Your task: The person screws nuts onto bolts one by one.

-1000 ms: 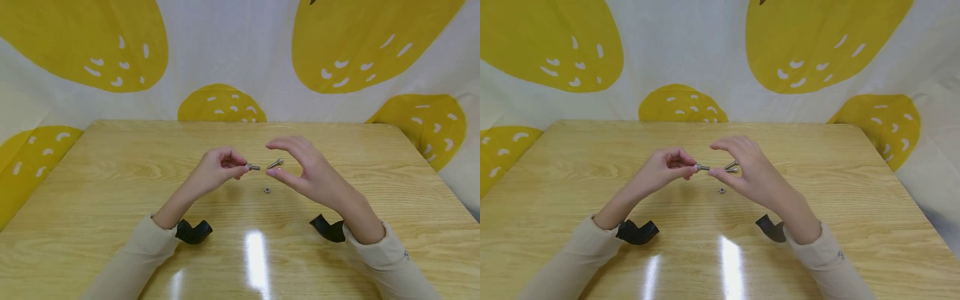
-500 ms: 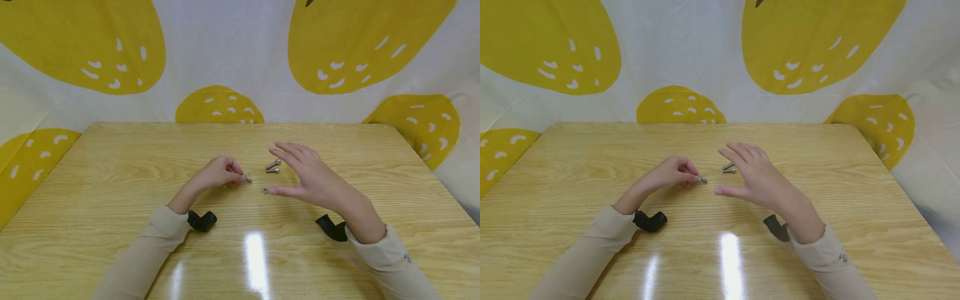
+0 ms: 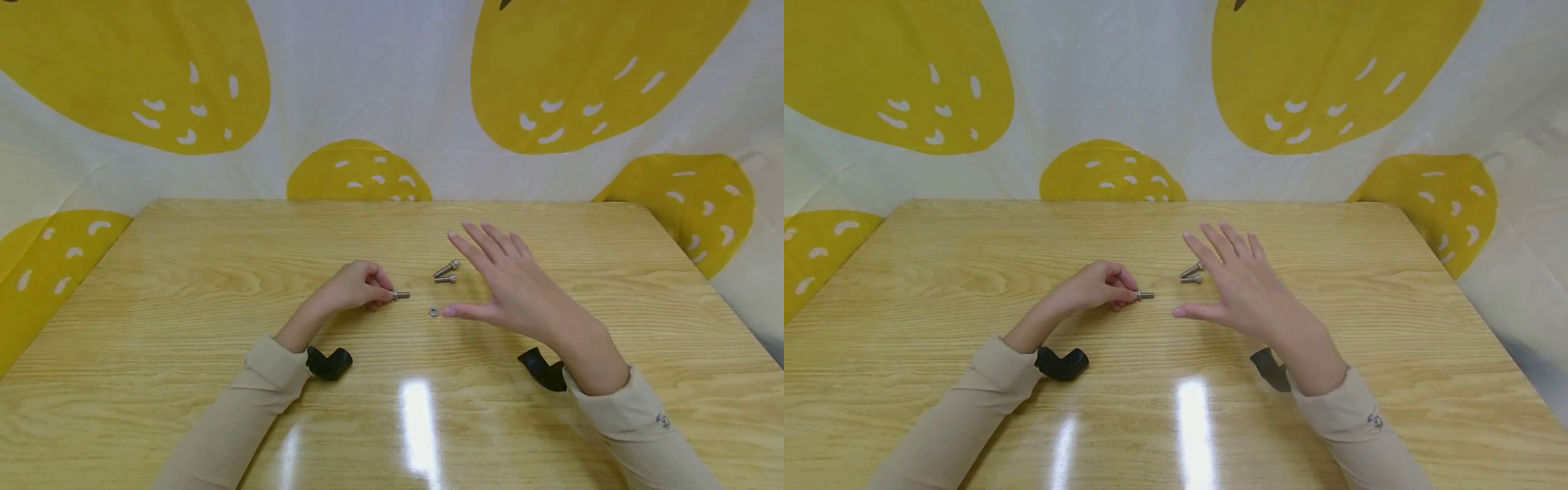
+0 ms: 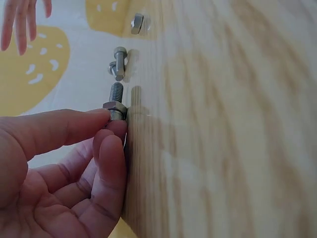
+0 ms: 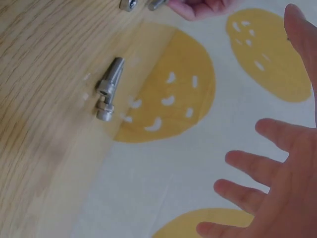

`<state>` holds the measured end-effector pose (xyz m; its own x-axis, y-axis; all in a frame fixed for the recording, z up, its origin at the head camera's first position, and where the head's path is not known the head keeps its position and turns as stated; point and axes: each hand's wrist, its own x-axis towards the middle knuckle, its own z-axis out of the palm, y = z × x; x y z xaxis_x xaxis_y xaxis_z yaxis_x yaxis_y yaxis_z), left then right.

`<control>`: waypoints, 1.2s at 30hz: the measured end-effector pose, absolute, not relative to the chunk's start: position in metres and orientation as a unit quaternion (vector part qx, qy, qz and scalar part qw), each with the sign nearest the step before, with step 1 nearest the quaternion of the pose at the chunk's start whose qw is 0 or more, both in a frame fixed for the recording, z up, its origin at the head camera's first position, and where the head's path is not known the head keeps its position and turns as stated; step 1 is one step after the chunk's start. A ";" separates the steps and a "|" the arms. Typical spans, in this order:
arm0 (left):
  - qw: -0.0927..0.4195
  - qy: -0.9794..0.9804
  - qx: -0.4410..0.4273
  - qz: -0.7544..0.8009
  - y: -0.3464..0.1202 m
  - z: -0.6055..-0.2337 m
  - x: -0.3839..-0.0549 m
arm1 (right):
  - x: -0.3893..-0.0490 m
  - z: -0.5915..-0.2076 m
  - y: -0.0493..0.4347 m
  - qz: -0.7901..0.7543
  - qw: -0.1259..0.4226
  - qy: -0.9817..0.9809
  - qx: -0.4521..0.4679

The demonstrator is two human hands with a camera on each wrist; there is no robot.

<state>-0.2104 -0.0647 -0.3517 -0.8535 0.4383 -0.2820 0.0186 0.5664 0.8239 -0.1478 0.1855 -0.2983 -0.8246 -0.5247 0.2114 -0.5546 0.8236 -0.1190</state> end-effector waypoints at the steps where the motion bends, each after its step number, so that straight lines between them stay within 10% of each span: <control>1: 0.235 0.854 0.134 0.445 -0.065 -0.351 -0.210 | -0.148 -0.298 0.186 0.087 0.085 -0.951 0.283; 36: 0.123 0.893 0.249 0.355 0.003 -0.335 -0.228 | -0.145 -0.295 0.187 0.101 0.077 -0.948 0.291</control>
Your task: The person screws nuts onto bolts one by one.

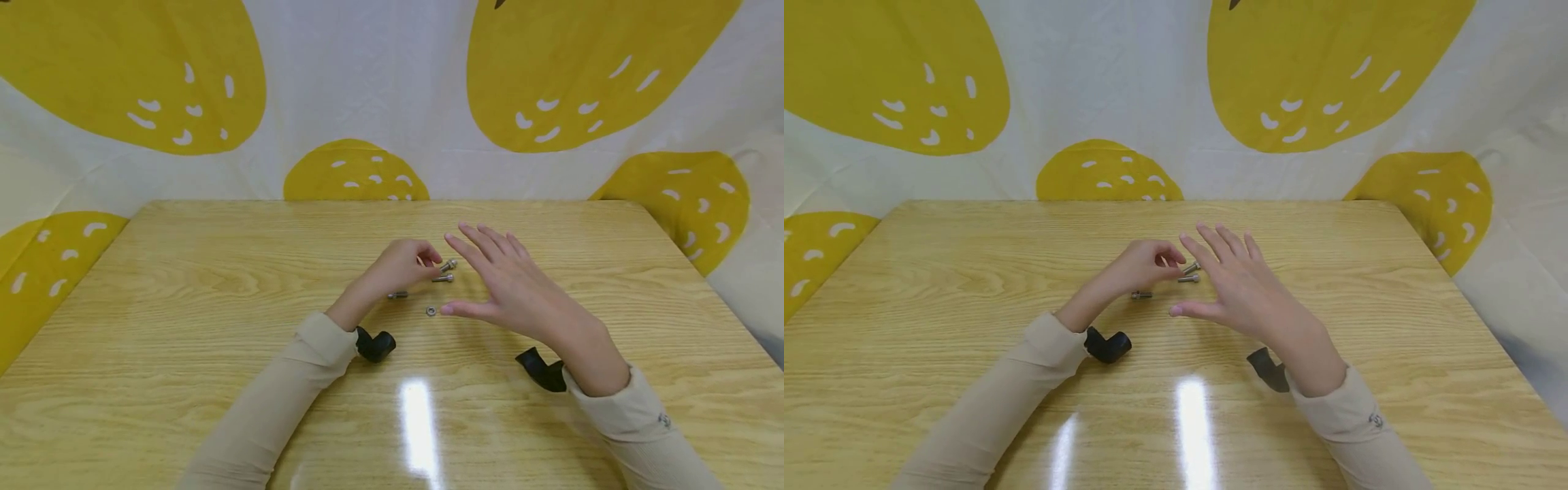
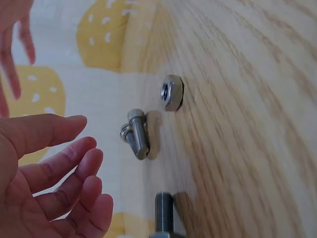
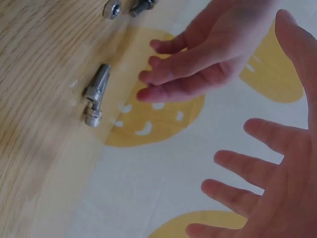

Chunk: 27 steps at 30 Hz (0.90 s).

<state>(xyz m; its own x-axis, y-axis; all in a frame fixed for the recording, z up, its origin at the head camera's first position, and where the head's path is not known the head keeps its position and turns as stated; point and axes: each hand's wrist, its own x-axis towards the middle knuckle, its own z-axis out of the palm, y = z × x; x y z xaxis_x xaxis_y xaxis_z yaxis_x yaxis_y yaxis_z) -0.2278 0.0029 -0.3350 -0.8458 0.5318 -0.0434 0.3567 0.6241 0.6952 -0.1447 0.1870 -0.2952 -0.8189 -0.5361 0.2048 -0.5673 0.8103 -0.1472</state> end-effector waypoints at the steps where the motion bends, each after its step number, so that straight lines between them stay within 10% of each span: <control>1: 0.122 0.898 0.251 0.340 0.007 -0.334 -0.229 | -0.145 -0.295 0.187 0.102 0.077 -0.948 0.291; 27: 0.145 0.948 0.237 0.152 0.047 -0.333 -0.229 | -0.144 -0.294 0.188 0.108 0.089 -0.942 0.306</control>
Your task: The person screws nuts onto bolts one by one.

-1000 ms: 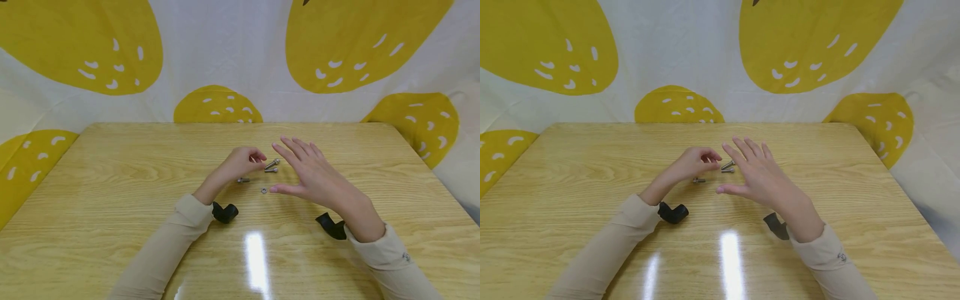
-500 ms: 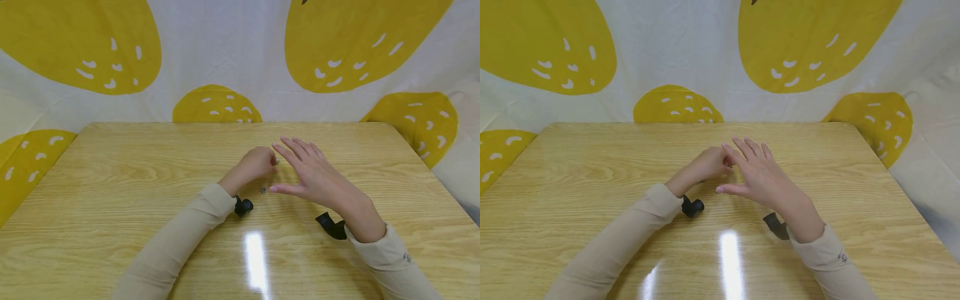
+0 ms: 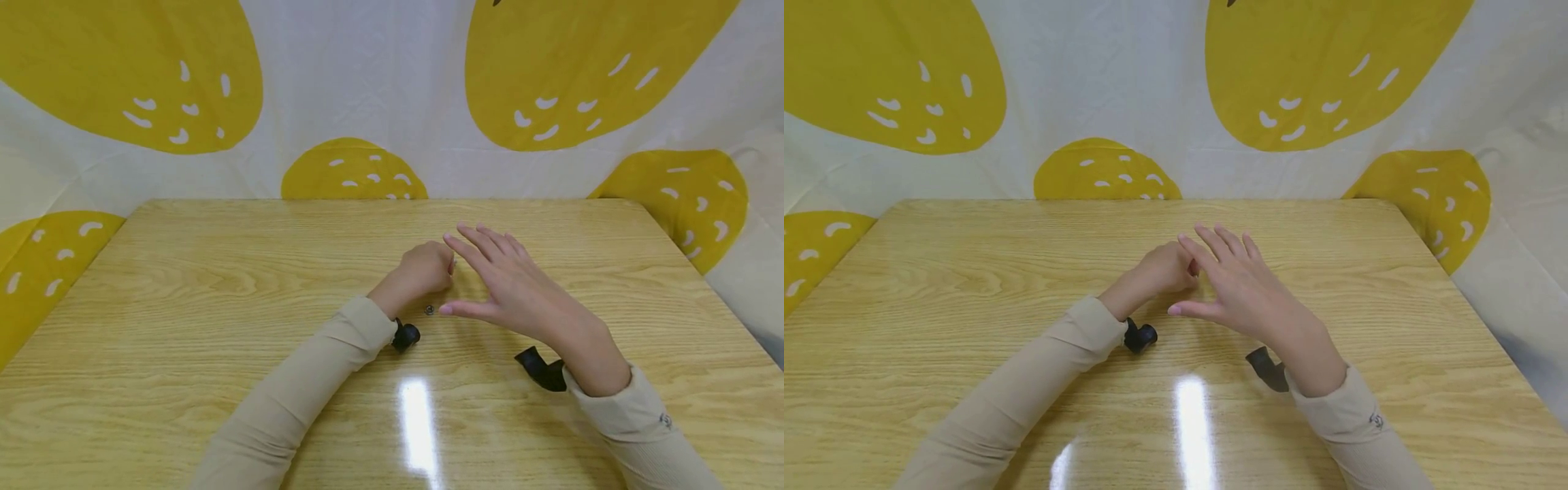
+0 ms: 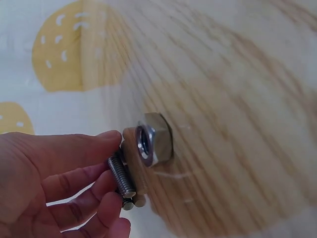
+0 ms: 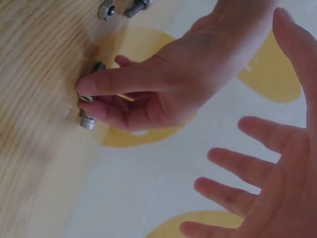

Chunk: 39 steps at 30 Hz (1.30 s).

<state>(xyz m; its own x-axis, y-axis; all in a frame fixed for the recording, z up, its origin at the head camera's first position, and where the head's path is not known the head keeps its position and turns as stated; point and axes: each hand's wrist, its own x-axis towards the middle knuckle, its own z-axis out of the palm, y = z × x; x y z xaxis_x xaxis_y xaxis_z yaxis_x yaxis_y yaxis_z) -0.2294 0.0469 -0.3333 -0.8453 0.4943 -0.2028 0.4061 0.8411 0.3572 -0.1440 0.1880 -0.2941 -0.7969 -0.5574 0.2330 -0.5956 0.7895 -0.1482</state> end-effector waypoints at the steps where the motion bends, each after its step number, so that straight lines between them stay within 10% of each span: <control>1: 0.148 0.948 0.237 0.152 0.047 -0.333 -0.229 | -0.144 -0.294 0.188 0.107 0.089 -0.942 0.307; 20: 0.159 0.928 0.261 0.215 0.044 -0.332 -0.229 | -0.143 -0.291 0.188 0.108 0.083 -0.944 0.302; 39: 0.016 0.891 0.269 0.366 -0.031 -0.289 -0.197 | -0.144 -0.294 0.185 0.126 0.054 -0.948 0.288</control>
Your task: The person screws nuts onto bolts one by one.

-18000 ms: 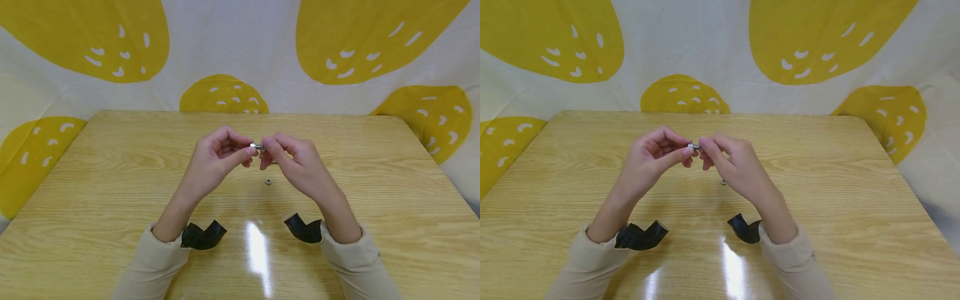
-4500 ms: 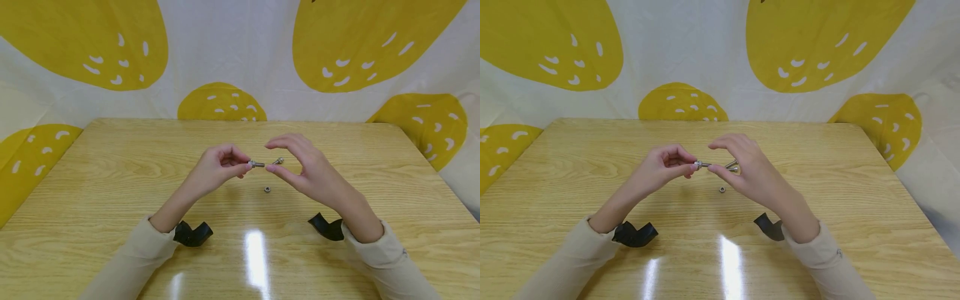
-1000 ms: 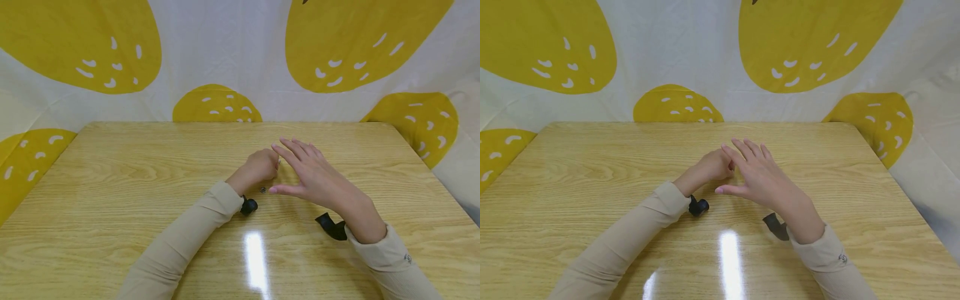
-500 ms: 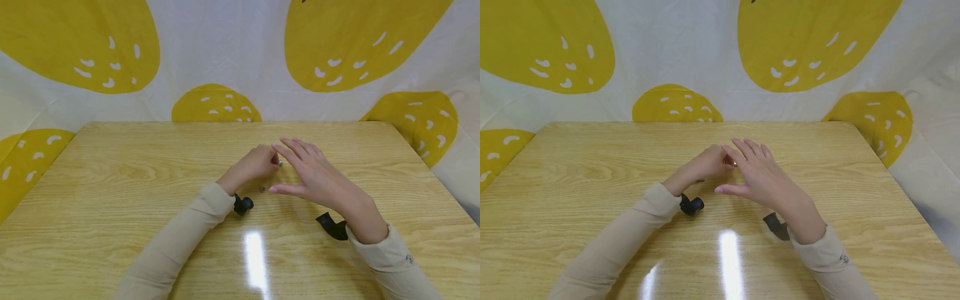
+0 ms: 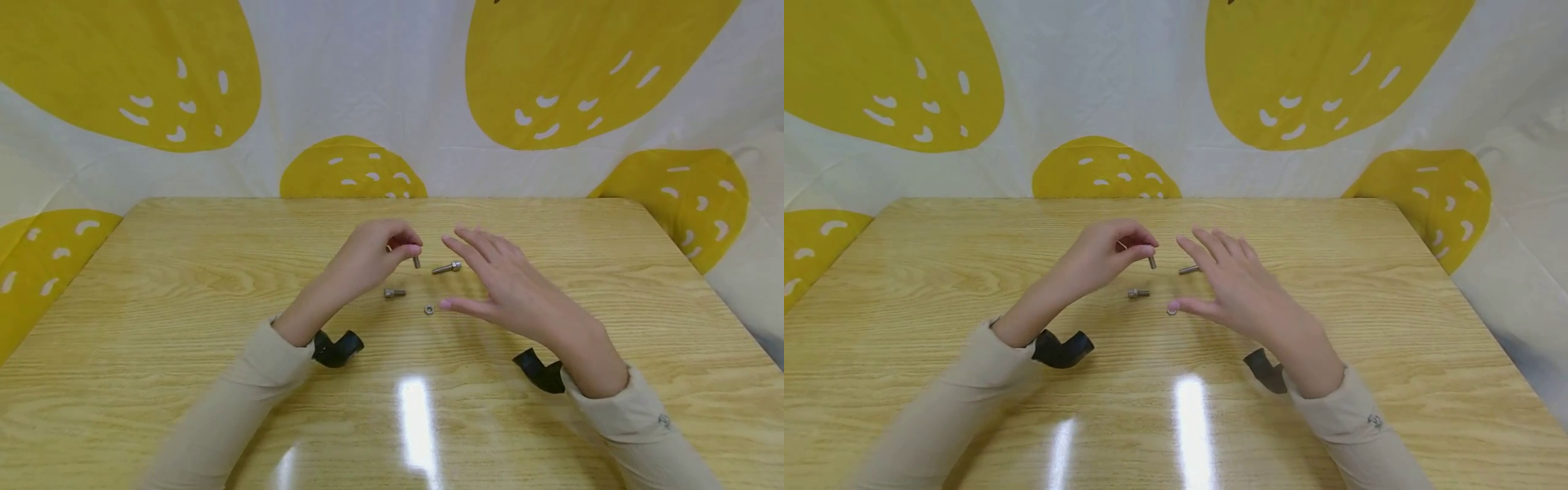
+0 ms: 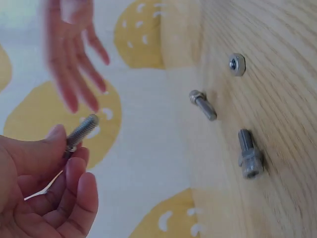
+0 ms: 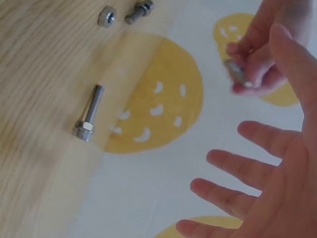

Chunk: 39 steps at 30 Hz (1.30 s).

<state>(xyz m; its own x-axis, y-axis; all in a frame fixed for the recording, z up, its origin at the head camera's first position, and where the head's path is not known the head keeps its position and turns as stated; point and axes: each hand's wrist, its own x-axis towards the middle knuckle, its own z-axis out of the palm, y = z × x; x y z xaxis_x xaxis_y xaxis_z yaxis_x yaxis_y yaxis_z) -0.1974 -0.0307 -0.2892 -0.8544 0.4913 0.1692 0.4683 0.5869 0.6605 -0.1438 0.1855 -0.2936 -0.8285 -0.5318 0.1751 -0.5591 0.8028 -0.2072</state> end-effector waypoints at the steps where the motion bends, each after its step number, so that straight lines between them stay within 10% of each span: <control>1: 0.004 0.886 0.266 0.380 -0.036 -0.288 -0.194 | -0.144 -0.295 0.185 0.125 0.053 -0.948 0.288; 23: 0.024 0.806 0.196 0.557 -0.075 -0.279 -0.143 | -0.161 -0.327 0.148 0.125 -0.101 -0.944 0.288; 39: 0.002 0.793 0.215 0.570 -0.065 -0.281 -0.134 | -0.163 -0.334 0.146 0.123 -0.111 -0.948 0.271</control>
<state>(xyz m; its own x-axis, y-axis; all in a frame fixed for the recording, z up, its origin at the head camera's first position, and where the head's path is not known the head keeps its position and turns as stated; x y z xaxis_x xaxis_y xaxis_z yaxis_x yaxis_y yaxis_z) -0.1336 -0.0654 -0.2812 -0.9078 0.3433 0.2409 0.3379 0.2585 0.9050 -0.1634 0.1458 -0.3336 -0.8289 -0.5405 -0.1440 -0.4860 0.8234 -0.2930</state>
